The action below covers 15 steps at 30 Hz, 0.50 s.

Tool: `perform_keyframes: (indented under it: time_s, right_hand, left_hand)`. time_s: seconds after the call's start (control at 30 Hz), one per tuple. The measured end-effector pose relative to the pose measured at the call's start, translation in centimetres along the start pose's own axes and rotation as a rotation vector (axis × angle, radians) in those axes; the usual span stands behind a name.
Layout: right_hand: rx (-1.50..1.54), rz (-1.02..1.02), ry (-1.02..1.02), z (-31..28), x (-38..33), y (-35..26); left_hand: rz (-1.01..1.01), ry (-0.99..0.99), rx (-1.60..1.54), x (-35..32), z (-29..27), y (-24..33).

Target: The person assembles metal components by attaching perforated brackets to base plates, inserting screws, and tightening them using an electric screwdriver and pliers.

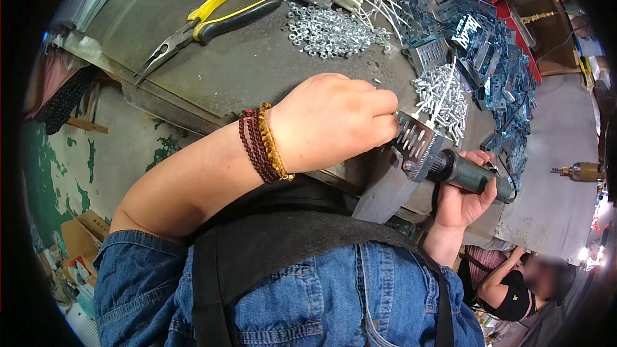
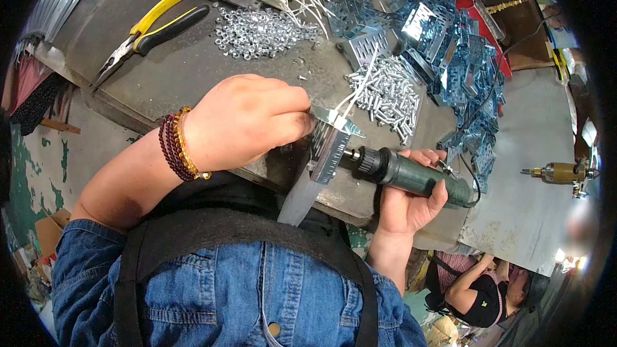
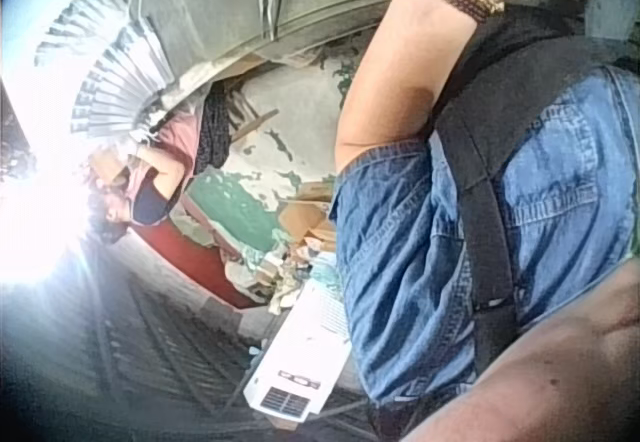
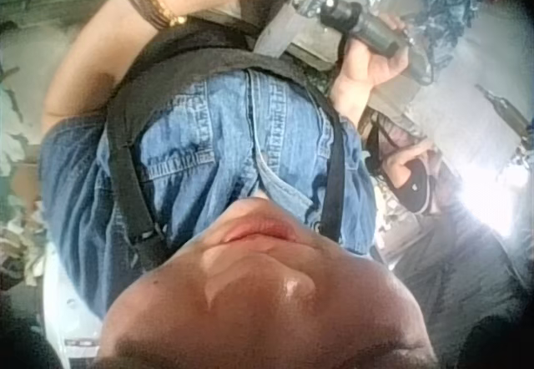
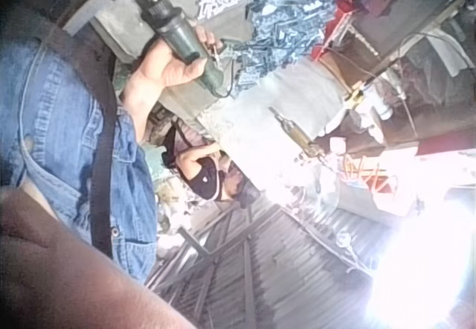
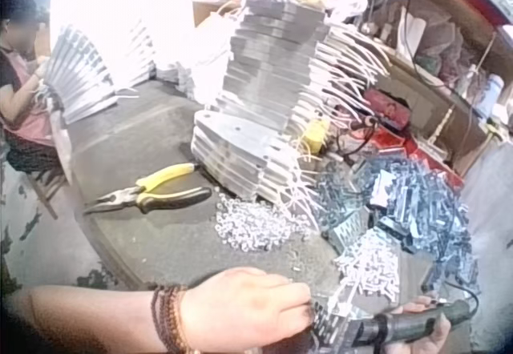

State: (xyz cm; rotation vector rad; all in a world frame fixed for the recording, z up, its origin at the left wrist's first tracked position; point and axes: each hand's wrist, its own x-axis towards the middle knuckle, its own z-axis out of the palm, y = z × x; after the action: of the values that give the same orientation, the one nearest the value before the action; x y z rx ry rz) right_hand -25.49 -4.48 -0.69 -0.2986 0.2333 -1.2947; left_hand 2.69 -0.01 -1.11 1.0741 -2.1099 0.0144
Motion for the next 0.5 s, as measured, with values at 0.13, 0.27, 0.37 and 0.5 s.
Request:
perform_keyframes:
  time_s: [0.13,0.27,0.37,0.5]
  right_hand:
    - [0.010,0.000,0.007,-0.13,0.08,-0.08]
    - [0.009,0.002,0.005,-0.21,0.15,-0.07]
    - [0.004,-0.001,-0.004,-0.18,0.02,-0.06]
    - [0.000,-0.002,-0.001,-0.24,0.04,-0.17]
  left_hand:
    - [-0.013,-0.049,0.000,-0.11,-0.15,0.10]
    - [-0.018,-0.067,0.012,0.02,-0.09,0.13]
    - [-0.041,-0.129,0.021,0.05,-0.17,0.33]
    - [-0.033,-0.101,0.024,-0.06,-0.15,0.26]
